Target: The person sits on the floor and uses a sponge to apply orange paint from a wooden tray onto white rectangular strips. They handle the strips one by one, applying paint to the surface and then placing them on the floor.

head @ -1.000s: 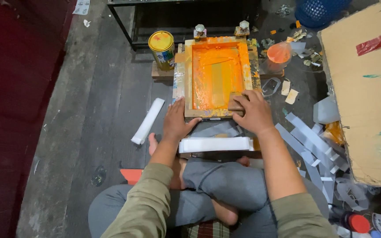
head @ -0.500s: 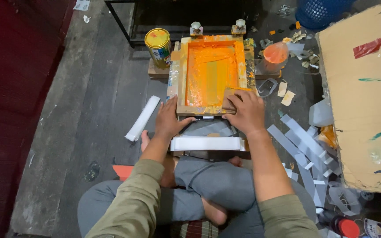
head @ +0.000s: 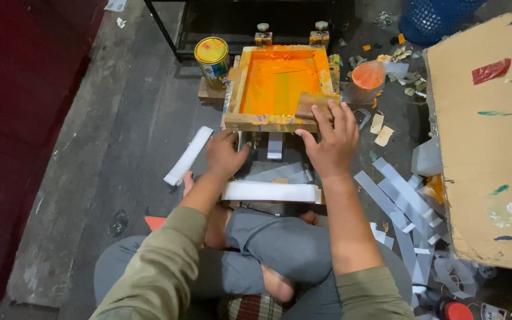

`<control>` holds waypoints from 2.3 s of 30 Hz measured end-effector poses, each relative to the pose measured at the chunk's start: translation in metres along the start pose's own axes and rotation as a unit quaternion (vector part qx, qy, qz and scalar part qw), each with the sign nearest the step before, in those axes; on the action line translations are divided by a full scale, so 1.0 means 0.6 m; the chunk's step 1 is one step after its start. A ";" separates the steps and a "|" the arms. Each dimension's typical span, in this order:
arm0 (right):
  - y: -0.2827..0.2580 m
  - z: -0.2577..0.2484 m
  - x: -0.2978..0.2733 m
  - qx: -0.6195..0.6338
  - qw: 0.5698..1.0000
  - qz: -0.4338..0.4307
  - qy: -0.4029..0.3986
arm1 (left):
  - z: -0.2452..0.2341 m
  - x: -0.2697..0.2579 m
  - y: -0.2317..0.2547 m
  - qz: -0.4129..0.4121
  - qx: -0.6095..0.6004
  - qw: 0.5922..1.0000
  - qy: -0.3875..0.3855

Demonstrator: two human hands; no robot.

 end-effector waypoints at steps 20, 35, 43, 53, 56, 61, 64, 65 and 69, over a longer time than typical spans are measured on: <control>0.010 0.008 -0.006 0.036 0.998 0.023 -0.053 | 0.023 -0.075 0.105 0.190 0.187 0.959 -0.100; 0.002 0.014 -0.034 -0.021 0.979 -0.004 -0.204 | -0.207 -0.257 0.234 -0.149 -0.241 0.952 0.113; -0.015 -0.003 -0.058 -0.115 0.940 -0.004 -0.322 | -0.217 -0.270 0.225 -0.186 -0.472 0.852 0.131; -0.131 -0.186 -0.091 0.377 0.782 0.122 -0.481 | -0.260 -0.258 0.301 -0.234 -0.672 0.702 0.021; -0.152 -0.158 -0.107 0.577 0.702 0.113 -0.402 | -0.240 -0.261 0.305 -0.275 -0.682 0.678 -0.007; -0.170 -0.158 -0.100 0.674 0.644 0.082 -0.353 | -0.190 -0.252 0.255 -0.312 -0.654 0.688 -0.034; -0.173 -0.162 -0.103 0.636 0.662 0.082 -0.387 | -0.162 -0.252 0.233 -0.322 -0.631 0.704 -0.044; -0.173 -0.162 -0.106 0.639 0.661 0.064 -0.389 | -0.162 -0.251 0.242 -0.317 -0.623 0.713 -0.050; -0.169 -0.172 -0.104 0.646 0.652 0.043 -0.395 | -0.158 -0.244 0.290 -0.302 -0.594 0.743 -0.062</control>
Point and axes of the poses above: each hand's wrist, its own x-axis towards the middle knuckle, its own z-axis out of the palm, y = z × x, the point moved 2 cm from there along x, towards the middle knuckle, and after that the axes turned 15 degrees about -x, right-handed, at the moved point
